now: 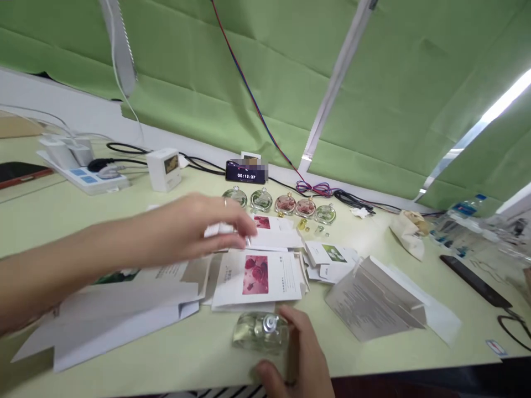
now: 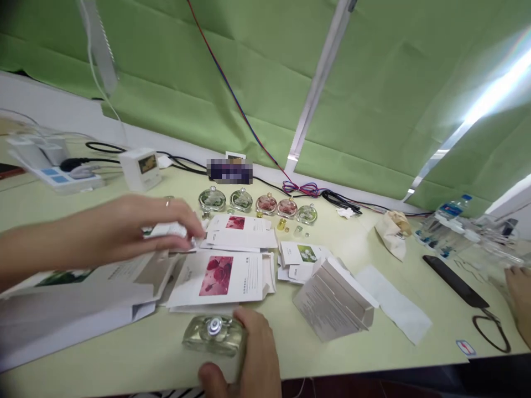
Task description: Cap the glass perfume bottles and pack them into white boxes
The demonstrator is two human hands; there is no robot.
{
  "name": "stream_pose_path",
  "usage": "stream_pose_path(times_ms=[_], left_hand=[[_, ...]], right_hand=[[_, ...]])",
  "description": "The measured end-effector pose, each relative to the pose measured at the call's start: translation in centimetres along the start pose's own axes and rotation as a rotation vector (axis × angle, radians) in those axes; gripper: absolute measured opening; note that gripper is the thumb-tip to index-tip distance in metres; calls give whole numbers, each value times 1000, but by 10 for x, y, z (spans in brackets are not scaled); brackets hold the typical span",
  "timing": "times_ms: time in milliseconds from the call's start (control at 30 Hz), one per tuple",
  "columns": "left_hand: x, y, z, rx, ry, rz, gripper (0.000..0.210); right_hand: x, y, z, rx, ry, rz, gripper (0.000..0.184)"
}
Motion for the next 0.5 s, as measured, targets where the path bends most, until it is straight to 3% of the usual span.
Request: stream_pose_path(times_ms=[100, 233, 333, 500], left_hand=[[32, 32, -41, -13, 213, 83, 19], [63, 57, -54, -78, 293, 27, 26], [73, 61, -55, -100, 329, -69, 27], [72, 59, -59, -94, 329, -180, 26]], right_hand=[[10, -4, 10, 0, 18, 67, 36], [11, -7, 15, -18, 42, 111, 30], [10, -6, 15, -31, 41, 104, 30], [10, -8, 18, -53, 51, 104, 29]])
Point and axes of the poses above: each hand's wrist, its own y-axis away from the middle knuckle, its own x-axis out of the palm, z = x × y, the point moved 5 cm from there along -y, towards the middle knuckle, and after that the axes turned 10 degrees about -z, right-handed, at the moved point
